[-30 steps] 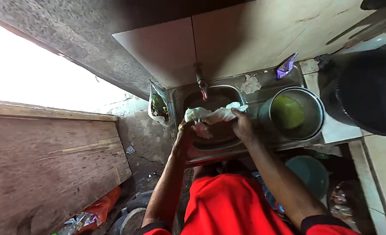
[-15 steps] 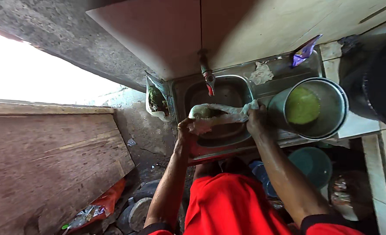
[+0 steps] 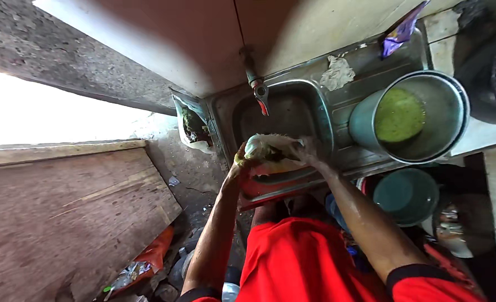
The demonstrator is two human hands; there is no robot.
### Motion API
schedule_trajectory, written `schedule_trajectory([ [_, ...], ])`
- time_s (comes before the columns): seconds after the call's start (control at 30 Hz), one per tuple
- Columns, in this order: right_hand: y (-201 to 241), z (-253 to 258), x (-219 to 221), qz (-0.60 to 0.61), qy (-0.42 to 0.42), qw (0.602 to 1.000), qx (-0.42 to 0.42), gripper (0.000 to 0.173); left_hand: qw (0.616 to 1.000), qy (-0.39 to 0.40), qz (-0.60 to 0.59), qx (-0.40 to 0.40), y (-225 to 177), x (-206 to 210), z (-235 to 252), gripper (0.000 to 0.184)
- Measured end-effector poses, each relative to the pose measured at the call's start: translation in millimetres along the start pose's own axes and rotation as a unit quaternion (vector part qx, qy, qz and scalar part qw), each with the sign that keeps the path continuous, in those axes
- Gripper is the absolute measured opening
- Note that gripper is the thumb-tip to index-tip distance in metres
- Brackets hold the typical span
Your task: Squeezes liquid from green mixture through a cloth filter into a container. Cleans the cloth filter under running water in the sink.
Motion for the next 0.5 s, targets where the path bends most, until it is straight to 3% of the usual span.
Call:
schedule_trajectory([
  [0.1, -4, -6, -12, 0.216, -0.04, 0.974, 0.054, 0.036, 0.989, -0.023, 0.148, -0.006, 0, -5, 0, 0.067],
  [0.2, -14, -2, -15, 0.358, -0.061, 0.926, 0.1, 0.039, 0.917, -0.048, 0.394, -0.029, 1, -9, 2, 0.05],
  [0.27, -7, -11, -23, 0.376, -0.039, 0.92, 0.098, 0.045, 0.884, -0.039, 0.462, -0.063, 0, -4, 2, 0.04],
  [0.33, -2, -15, -30, 0.333, -0.019, 0.94, 0.072, 0.043, 0.907, -0.017, 0.415, -0.073, 4, -2, 3, 0.037],
  [0.43, 2, -22, -38, 0.217, -0.027, 0.975, 0.046, 0.034, 0.983, -0.001, 0.176, -0.059, 18, 3, 5, 0.03],
  [0.5, -1, -22, -41, 0.194, -0.031, 0.98, 0.037, 0.035, 0.994, -0.023, 0.068, -0.079, 20, 7, 4, 0.03],
])
Point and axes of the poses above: each hand's wrist, its own z-axis towards the middle knuckle, its own x-axis out of the palm, y = z × x, the point moved 5 cm from there along z, towards the middle knuckle, and after that the axes turned 3 degrees about -y, right-handed, at the moved point
